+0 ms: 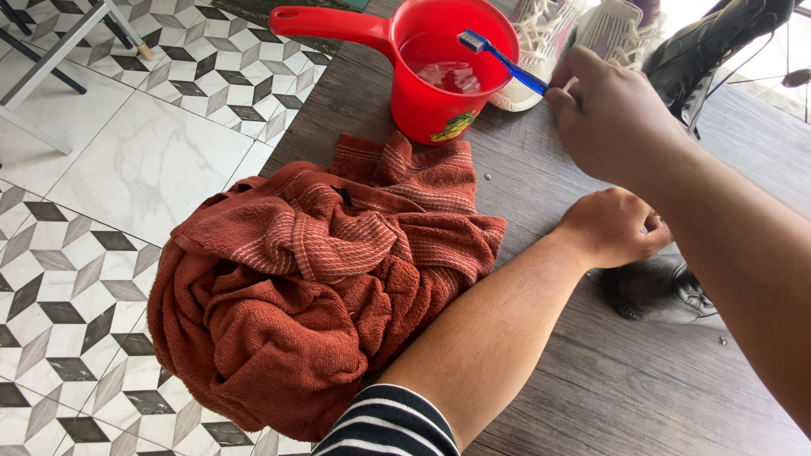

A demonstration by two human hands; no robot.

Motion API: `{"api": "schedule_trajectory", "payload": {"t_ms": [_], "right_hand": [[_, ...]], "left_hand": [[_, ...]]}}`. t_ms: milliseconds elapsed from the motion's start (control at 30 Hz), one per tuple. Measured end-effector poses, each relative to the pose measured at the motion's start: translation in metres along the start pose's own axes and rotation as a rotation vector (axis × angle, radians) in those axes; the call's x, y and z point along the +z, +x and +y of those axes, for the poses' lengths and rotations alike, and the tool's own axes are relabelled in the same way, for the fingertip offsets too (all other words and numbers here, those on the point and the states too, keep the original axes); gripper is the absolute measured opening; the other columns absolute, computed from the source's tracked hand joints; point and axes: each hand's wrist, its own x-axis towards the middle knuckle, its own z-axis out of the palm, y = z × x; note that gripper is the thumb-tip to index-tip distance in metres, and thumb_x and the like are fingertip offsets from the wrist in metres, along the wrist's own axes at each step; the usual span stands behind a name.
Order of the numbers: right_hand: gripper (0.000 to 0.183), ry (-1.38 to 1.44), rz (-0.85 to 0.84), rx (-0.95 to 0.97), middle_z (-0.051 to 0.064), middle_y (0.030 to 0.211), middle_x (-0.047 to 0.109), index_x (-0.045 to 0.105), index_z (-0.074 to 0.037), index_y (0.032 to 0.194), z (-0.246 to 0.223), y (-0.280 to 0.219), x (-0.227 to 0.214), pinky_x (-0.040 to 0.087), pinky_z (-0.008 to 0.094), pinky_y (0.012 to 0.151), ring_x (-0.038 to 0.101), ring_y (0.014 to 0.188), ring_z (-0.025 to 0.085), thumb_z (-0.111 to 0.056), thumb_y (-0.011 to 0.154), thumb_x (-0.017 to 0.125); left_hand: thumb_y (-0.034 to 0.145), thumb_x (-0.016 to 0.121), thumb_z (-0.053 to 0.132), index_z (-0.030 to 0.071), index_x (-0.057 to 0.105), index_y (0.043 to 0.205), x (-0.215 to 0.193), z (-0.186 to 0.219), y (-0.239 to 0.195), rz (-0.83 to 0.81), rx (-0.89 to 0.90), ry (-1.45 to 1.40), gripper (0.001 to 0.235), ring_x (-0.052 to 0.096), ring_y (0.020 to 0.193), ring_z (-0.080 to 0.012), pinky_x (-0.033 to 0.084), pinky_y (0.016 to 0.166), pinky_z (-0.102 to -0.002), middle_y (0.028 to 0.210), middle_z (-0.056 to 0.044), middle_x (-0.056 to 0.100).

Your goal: The person scrubs a black leather boot with a blue toothbrush dipped in water from a red mug. They repeatedly wet the brush and scrub the boot's upper and toe areas on a wooden table.

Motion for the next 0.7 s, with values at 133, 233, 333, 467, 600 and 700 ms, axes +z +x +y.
{"api": "schedule_trajectory", "payload": {"t_ms": [133, 233, 333, 467, 600, 700], "right_hand": [[0.016, 0.07, 0.063, 0.04, 0.02, 0.091, 0.061, 0.054, -0.006, 0.104, -0.008, -0.006, -0.008, 0.04, 0.051, 0.064, 0.055, 0.081, 0.035, -0.018, 0.098, 0.045], [0.014, 0.103, 0.133, -0.014, 0.017, 0.076, 0.059, 0.053, -0.005, 0.105, -0.007, -0.006, -0.006, 0.04, 0.05, 0.058, 0.053, 0.071, 0.032, -0.015, 0.099, 0.045], [0.021, 0.03, -0.03, 0.06, 0.025, 0.092, 0.06, 0.051, -0.005, 0.107, -0.01, -0.008, -0.002, 0.04, 0.053, 0.068, 0.053, 0.087, 0.042, -0.022, 0.098, 0.043], [0.015, 0.093, 0.054, 0.007, 0.02, 0.089, 0.06, 0.049, -0.003, 0.106, -0.019, -0.012, -0.006, 0.04, 0.05, 0.062, 0.053, 0.078, 0.035, -0.015, 0.1, 0.042], [0.017, 0.051, 0.012, 0.006, 0.022, 0.075, 0.06, 0.05, -0.005, 0.105, -0.01, -0.009, 0.003, 0.038, 0.05, 0.064, 0.053, 0.074, 0.039, -0.018, 0.098, 0.041], [0.013, 0.1, 0.144, -0.046, 0.021, 0.08, 0.059, 0.048, -0.002, 0.104, -0.008, -0.007, 0.0, 0.037, 0.052, 0.057, 0.052, 0.069, 0.038, -0.014, 0.1, 0.043]], "left_hand": [[0.066, 0.043, 0.033, 0.015, 0.039, 0.039, -0.002, 0.002, -0.001, -0.02, -0.002, -0.011, 0.033, 0.057, 0.056, -0.0247, 0.042, 0.054, -0.039, 0.044, -0.002, 0.054], [0.068, 0.043, 0.037, 0.016, 0.034, 0.04, 0.003, -0.004, 0.002, -0.01, 0.001, 0.002, 0.036, 0.052, 0.052, -0.0262, 0.039, 0.053, -0.04, 0.042, -0.002, 0.048], [0.07, 0.043, 0.042, 0.011, 0.06, 0.083, 0.016, -0.017, 0.007, 0.007, 0.02, 0.024, 0.038, 0.064, 0.08, -0.0309, 0.047, 0.066, -0.046, 0.078, -0.006, 0.068], [0.072, 0.038, 0.045, 0.009, 0.062, 0.106, 0.026, -0.027, 0.012, -0.003, 0.049, 0.113, 0.055, 0.059, 0.107, -0.0329, 0.047, 0.081, -0.044, 0.11, -0.014, 0.067], [0.073, 0.039, 0.048, 0.007, 0.059, 0.114, 0.03, -0.032, 0.014, 0.02, 0.071, 0.129, 0.061, 0.055, 0.114, -0.0338, 0.047, 0.082, -0.046, 0.119, -0.016, 0.063], [0.072, 0.042, 0.042, 0.009, 0.061, 0.105, 0.024, -0.026, 0.011, 0.021, 0.06, 0.09, 0.05, 0.059, 0.107, -0.0326, 0.048, 0.078, -0.045, 0.11, -0.013, 0.067]]}}
